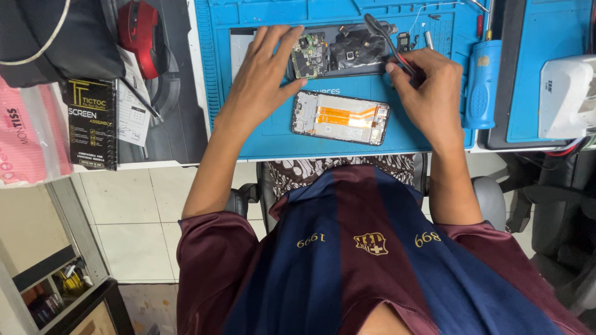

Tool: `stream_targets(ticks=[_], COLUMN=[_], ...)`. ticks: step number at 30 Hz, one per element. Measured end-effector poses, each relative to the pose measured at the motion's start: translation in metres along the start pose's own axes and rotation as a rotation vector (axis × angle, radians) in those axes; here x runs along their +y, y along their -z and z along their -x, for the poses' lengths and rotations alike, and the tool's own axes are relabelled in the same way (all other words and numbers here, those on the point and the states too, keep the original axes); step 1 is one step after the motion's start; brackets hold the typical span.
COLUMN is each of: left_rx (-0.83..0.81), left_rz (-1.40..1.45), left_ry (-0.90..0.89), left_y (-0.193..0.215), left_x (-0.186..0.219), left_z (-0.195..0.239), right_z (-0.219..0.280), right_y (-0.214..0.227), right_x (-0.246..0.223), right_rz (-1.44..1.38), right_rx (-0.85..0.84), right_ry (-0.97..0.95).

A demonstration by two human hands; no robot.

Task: The person uses a screwdriver and a plastic spudger to remove screws and pry open a smartphone. They detach the motherboard and carefully scrape adhesive from its surface, then place the cleaned board onto the phone chassis.

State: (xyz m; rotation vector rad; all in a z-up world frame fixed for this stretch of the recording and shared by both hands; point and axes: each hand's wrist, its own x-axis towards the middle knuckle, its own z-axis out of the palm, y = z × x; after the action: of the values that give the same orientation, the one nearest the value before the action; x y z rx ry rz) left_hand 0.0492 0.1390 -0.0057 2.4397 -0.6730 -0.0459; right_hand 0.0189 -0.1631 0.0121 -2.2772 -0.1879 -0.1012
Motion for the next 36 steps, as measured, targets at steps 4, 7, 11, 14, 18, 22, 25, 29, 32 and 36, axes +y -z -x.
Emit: stream_targets(ticks=[4,7,11,14,18,22,25,29,32,36], left_rx=[0.046,0.078,0.102,0.087,0.082,0.076,0.048,-0.053,-0.112,-0.123], left_rz=[-0.015,0.144,0.765,1.135,1.472,1.655,1.725,1.899,1.969,2.009], left_ry=[-0.024,0.012,0.042,-0.015,-0.016,-0.049,-0.081,-0.092,-0.083,-0.072], left_y=[0.003,0.01,0.021,0.025,0.021,0.007,-0.003,-0.014,-0.016,-0.018], left_x=[-0.002,-0.005,-0.006,-0.004,0.007,0.021,0.03,0.043,0.049,0.05], left_z=[-0.002,0.0,0.012,0.019,0.022,0.016,0.01,0.006,0.007,0.008], right_z=[0.002,0.004,0.005,0.007,0.009,0.008,0.005,-0.01,-0.025,-0.035], right_y=[0.003,0.002,0.001,-0.002,-0.002,0.0,0.0,-0.014,-0.03,-0.043], right_x=[0.005,0.008,0.016,0.017,0.008,-0.01,-0.022,-0.024,-0.015,-0.005], right_rz=[0.016,0.038,0.121,0.169,0.202,0.301,0.305,0.283,0.327,0.391], right_rx=[0.025,0.061,0.078,0.081,0.087,0.116,0.148,0.02,-0.052,-0.075], right_ry=[0.005,0.016,0.06,0.091,0.077,0.122,0.21,0.305,0.348,0.386])
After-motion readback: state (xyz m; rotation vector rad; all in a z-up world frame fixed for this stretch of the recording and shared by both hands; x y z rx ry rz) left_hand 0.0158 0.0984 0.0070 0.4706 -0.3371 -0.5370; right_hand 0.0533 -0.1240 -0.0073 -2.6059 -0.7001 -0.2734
